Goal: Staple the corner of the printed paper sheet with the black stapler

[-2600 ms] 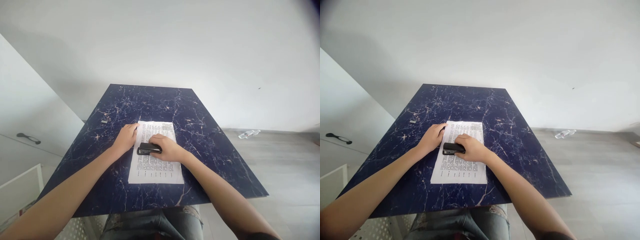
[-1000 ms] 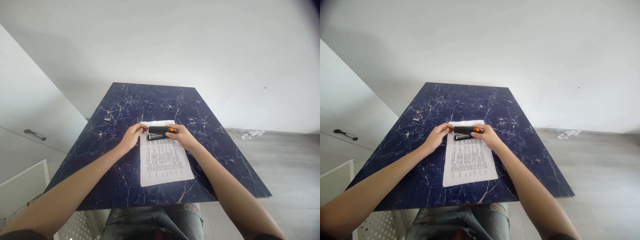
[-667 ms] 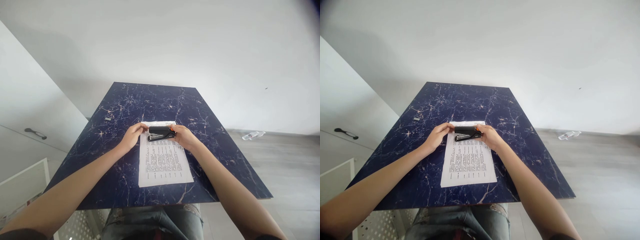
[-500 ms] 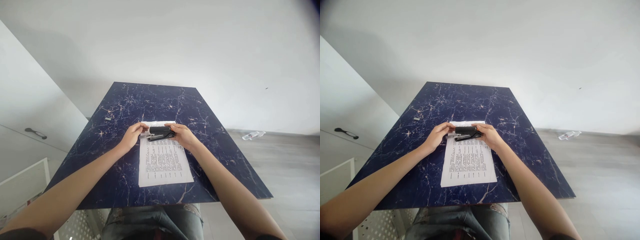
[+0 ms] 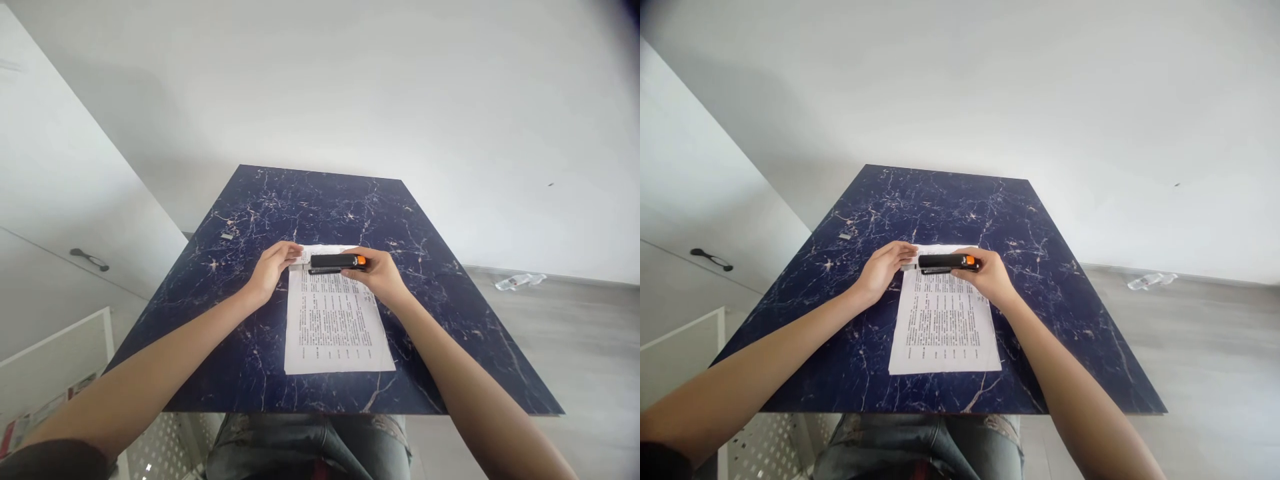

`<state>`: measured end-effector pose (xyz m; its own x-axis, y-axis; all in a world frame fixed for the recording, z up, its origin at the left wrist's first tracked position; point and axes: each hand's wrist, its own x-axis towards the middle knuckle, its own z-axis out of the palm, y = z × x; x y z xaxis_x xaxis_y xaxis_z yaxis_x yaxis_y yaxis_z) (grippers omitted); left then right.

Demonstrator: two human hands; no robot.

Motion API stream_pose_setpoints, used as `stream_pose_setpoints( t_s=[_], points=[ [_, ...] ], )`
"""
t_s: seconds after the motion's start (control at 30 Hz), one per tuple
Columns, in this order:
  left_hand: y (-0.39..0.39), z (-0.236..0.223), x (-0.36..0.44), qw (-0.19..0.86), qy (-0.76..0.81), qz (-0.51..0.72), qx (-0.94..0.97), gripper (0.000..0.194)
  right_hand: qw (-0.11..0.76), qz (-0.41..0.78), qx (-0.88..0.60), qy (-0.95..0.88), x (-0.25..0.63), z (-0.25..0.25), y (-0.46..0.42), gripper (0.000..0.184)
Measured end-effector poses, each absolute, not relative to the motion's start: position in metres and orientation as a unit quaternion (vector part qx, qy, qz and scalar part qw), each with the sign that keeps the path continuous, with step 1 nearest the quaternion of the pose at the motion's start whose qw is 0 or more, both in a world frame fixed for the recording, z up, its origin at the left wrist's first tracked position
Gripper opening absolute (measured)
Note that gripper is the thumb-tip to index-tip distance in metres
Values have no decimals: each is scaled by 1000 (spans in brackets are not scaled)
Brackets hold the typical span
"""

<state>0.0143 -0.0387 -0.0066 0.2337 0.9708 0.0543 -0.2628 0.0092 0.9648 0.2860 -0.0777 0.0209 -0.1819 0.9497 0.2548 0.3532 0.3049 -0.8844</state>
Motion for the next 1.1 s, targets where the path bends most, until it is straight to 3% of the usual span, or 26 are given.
stream_pose_setpoints(
  t_s=[0.17,0.33,0.4,0.57,0.8,0.97,1.1],
  points=[
    [-37,-1,17,789,310,461,264,50,514,95,-390,-758,275,30,-90,37],
    [-41,6,21,836,275,421,218,69,470,-49,-266,-840,272,23,-96,62],
    [-43,7,22,833,270,416,245,66,419,-27,-268,-867,274,23,-100,61],
    [-42,1,22,785,284,426,347,52,305,105,-350,-880,274,31,-109,40],
    [-33,-5,12,679,376,533,338,32,527,190,-494,-665,263,26,-100,31],
    [-36,20,5,556,298,660,409,11,475,376,-528,-595,267,13,-84,28],
    [-51,26,6,385,322,605,617,27,431,417,-516,-612,263,-1,-76,24]
  ],
)
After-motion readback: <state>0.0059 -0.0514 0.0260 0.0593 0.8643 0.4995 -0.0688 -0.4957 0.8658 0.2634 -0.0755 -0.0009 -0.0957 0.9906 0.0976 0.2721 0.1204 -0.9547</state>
